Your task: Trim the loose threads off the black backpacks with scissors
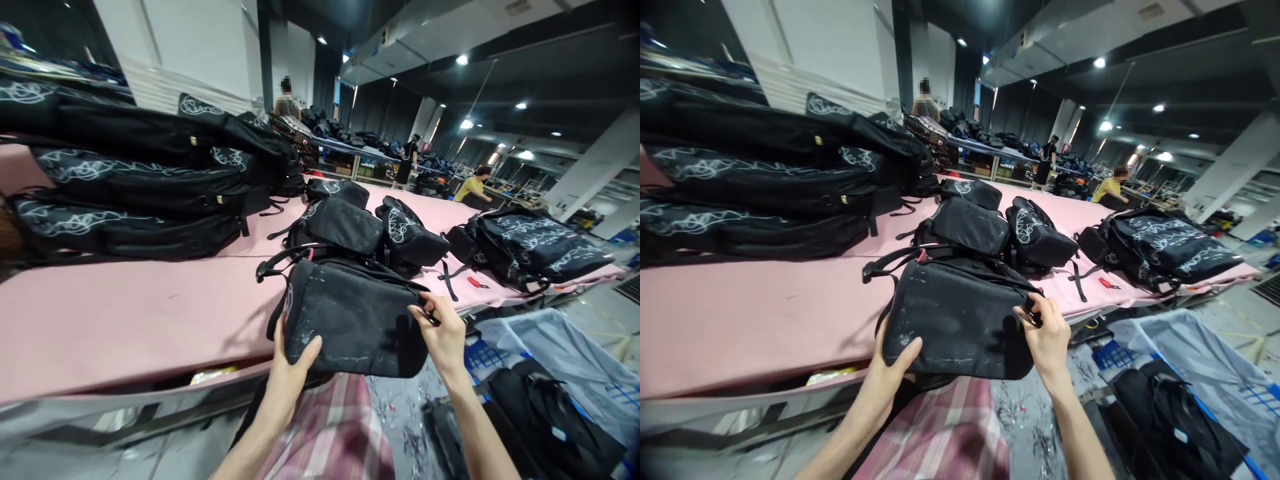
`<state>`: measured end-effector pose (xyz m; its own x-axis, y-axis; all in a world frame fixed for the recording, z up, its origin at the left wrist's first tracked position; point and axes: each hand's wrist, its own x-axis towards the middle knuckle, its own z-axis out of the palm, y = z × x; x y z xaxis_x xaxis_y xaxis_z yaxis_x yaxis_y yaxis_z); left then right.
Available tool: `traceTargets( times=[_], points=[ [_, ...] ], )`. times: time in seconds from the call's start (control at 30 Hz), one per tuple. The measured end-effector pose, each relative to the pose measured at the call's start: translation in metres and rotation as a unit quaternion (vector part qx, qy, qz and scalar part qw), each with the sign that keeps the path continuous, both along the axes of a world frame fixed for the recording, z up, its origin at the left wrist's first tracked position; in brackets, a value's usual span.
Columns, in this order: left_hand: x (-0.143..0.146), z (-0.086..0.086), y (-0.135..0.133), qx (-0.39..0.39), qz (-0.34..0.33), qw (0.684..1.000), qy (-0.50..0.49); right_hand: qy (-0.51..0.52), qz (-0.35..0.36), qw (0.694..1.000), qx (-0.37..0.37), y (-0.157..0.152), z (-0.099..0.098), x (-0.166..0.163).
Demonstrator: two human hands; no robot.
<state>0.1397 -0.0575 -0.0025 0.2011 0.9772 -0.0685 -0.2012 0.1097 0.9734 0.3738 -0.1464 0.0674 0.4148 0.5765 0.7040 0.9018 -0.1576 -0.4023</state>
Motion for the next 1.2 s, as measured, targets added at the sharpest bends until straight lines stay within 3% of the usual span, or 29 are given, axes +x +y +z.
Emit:
traceTargets(
  times=[0.13, 0.33, 0.57, 0.8, 0.97, 1.07, 1.2],
  points=[
    [-0.005, -0.014, -0.003, 0.037, -0.014, 0.999, 0.036, -0.063, -0.023, 0.997, -0.037, 0.003, 0.005, -0.005],
    [-0.011, -0.023, -0.016, 0.044, -0.051, 0.996, 0.057, -0.098, -0.007, 0.989, -0.112, -0.004, 0.007, 0.002],
    [-0.012, -0.027, -0.032, 0.050, -0.042, 0.995, 0.072, -0.152, -0.128, 0.968, -0.153, -0.020, 0.000, -0.019],
    [0.003, -0.052, -0.046, 0.094, -0.066, 0.988, 0.105, 0.002, 0.008, 0.997, -0.076, 0.009, 0.006, -0.093],
    [-0.005, -0.077, -0.048, 0.108, -0.076, 0.988, 0.080, 0.030, 0.132, 0.989, -0.061, 0.027, -0.014, -0.147],
    [-0.027, -0.103, -0.039, 0.032, -0.064, 0.995, 0.069, 0.074, 0.210, 0.970, -0.098, 0.020, -0.038, -0.160],
    [-0.064, -0.160, -0.019, -0.068, -0.042, 0.989, 0.123, 0.234, 0.324, 0.891, -0.216, -0.001, -0.072, -0.149]
  ],
)
